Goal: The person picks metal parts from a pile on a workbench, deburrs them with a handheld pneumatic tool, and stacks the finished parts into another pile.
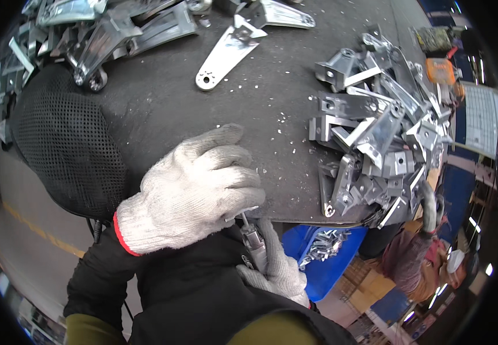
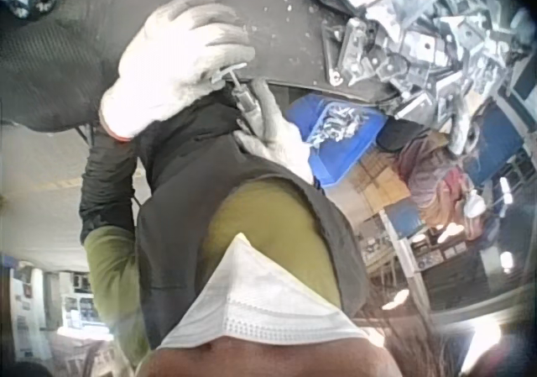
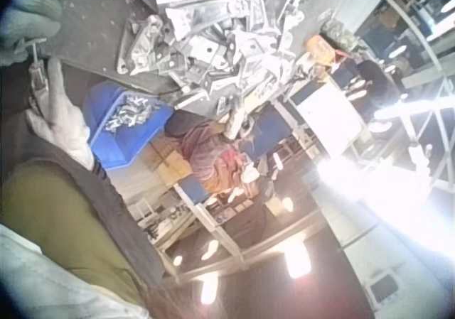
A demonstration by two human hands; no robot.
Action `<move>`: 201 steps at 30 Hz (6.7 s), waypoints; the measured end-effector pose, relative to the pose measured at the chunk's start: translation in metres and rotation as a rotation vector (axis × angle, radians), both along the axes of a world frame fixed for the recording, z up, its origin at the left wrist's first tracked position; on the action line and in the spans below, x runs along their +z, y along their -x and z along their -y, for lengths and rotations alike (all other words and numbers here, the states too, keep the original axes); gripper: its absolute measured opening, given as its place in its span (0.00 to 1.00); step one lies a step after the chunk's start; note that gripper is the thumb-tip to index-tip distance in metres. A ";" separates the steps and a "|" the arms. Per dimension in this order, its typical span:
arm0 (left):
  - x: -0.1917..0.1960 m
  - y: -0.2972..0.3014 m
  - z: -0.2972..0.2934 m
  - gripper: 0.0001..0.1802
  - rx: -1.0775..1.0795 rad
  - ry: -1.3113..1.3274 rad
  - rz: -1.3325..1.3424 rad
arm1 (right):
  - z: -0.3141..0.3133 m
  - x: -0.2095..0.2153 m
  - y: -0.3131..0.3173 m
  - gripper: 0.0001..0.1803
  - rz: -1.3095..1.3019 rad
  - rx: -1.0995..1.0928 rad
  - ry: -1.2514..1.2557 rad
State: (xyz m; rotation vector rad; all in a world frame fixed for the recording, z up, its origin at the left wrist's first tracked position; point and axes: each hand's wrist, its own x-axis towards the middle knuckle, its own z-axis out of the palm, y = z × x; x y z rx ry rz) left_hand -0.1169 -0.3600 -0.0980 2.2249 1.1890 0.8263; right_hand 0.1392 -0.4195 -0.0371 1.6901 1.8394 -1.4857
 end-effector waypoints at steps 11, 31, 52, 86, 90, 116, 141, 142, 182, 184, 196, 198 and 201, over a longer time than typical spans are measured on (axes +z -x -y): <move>0.037 -0.007 0.008 0.34 0.215 0.496 0.811 | -0.015 0.010 -0.065 0.48 -0.076 -0.025 -0.128; 0.123 -0.220 -0.202 0.37 0.126 -0.640 0.050 | -0.025 -0.004 -0.045 0.47 0.051 0.099 -0.305; 0.032 -0.023 -0.066 0.59 0.510 0.181 1.030 | -0.007 -0.026 -0.042 0.41 0.023 0.033 -0.453; 0.039 0.005 0.028 0.61 -0.210 0.175 1.824 | -0.012 -0.023 -0.052 0.37 0.026 0.062 -0.435; 0.044 -0.004 0.023 0.61 -0.174 0.218 1.995 | -0.013 -0.027 -0.055 0.37 0.027 0.073 -0.475; 0.081 -0.038 -0.009 0.44 0.066 -0.012 -0.340 | -0.007 -0.010 -0.078 0.39 -0.109 0.179 -0.376; 0.026 -0.025 -0.014 0.45 -0.027 0.146 -0.134 | -0.041 -0.055 -0.072 0.55 -0.793 0.159 0.105; 0.024 -0.023 -0.014 0.43 -0.033 0.166 -0.146 | -0.048 -0.051 -0.073 0.55 -0.792 0.160 0.096; 0.085 -0.034 -0.104 0.40 0.409 0.517 1.061 | -0.037 -0.028 -0.074 0.46 -0.256 0.021 -0.263; 0.088 -0.036 -0.074 0.39 0.402 0.493 1.123 | -0.036 -0.026 -0.072 0.46 -0.247 0.034 -0.266; 0.116 -0.084 -0.004 0.32 0.689 0.233 0.799 | -0.032 -0.034 -0.070 0.45 -0.252 0.037 -0.435; 0.112 -0.082 0.001 0.32 0.661 0.197 0.750 | -0.031 -0.035 -0.069 0.44 -0.274 0.028 -0.463; 0.118 -0.083 0.005 0.32 0.725 0.263 0.765 | -0.031 -0.034 -0.068 0.43 -0.306 -0.008 -0.410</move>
